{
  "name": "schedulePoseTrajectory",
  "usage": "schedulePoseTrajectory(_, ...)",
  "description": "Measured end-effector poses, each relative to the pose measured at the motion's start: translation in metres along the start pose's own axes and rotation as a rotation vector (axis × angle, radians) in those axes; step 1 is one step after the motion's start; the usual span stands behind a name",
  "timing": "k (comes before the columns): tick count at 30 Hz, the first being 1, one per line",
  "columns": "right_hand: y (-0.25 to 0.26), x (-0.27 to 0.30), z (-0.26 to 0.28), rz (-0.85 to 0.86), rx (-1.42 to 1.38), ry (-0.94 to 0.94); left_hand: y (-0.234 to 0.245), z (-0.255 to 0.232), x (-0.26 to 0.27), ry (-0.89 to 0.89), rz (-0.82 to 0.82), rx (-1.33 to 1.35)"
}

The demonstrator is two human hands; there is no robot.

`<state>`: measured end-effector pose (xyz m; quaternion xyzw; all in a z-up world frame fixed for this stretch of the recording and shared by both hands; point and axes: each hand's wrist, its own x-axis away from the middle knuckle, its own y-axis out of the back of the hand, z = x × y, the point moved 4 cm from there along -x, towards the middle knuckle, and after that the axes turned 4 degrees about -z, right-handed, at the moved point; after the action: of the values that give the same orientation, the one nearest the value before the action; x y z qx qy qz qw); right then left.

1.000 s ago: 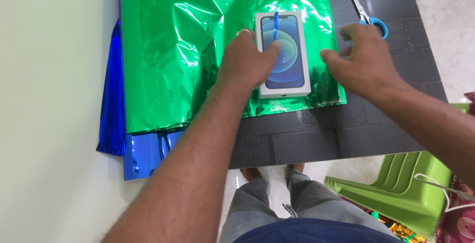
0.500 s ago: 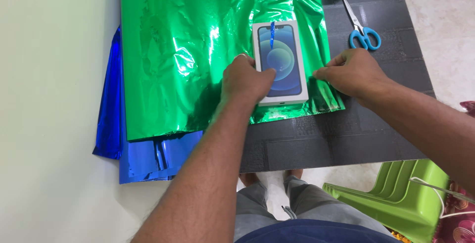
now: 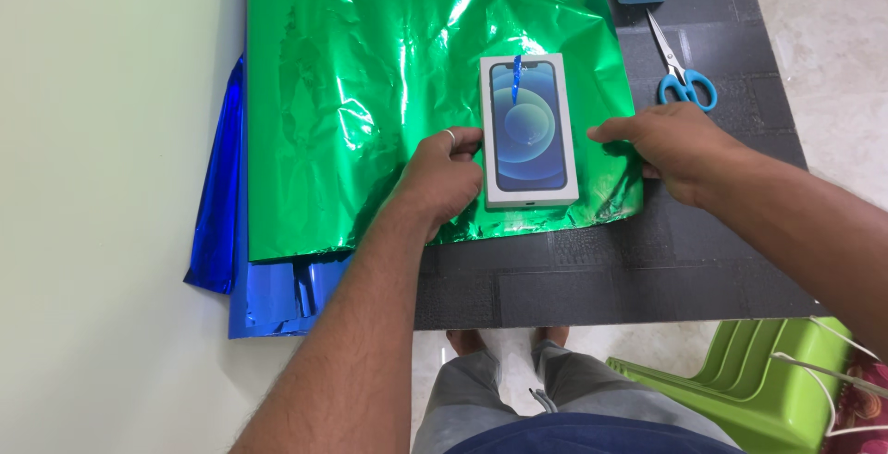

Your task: The person wraps a smartphone box with green metallic wrapping paper. They unroll the paper, position the box, fold the sides, and use scissors to trim the excess paper. The person then folds the remaining flaps over the box to complete the wrapping.

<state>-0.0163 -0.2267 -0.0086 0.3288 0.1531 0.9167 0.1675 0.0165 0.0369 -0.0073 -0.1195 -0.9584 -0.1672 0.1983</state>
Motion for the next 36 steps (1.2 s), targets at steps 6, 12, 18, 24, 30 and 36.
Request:
schedulePoseTrajectory(6, 0.005, 0.0, 0.006, 0.08, -0.068, 0.135, 0.0, 0.002, 0.004, -0.011, 0.03, -0.107)
schedulePoseTrajectory(12, 0.003, 0.012, 0.015, 0.028, 0.022, 0.138, -0.002, -0.007, 0.004, 0.029, 0.044, -0.1)
schedulePoseTrajectory(18, 0.003, 0.012, 0.017, -0.004, 0.108, 0.214, -0.018, -0.025, 0.005, 0.063, -0.141, -0.597)
schedulePoseTrajectory(24, 0.009, 0.004, 0.002, -0.076, 0.125, 0.178, -0.009, -0.023, 0.001, 0.027, -0.128, -0.457)
schedulePoseTrajectory(30, 0.009, -0.003, -0.003, -0.074, 0.106, 0.199, -0.013, -0.041, 0.013, 0.068, -0.132, -0.618)
schedulePoseTrajectory(36, 0.007, -0.003, -0.002, -0.061, 0.07, 0.209, -0.034, -0.074, 0.023, 0.094, -0.162, -0.721)
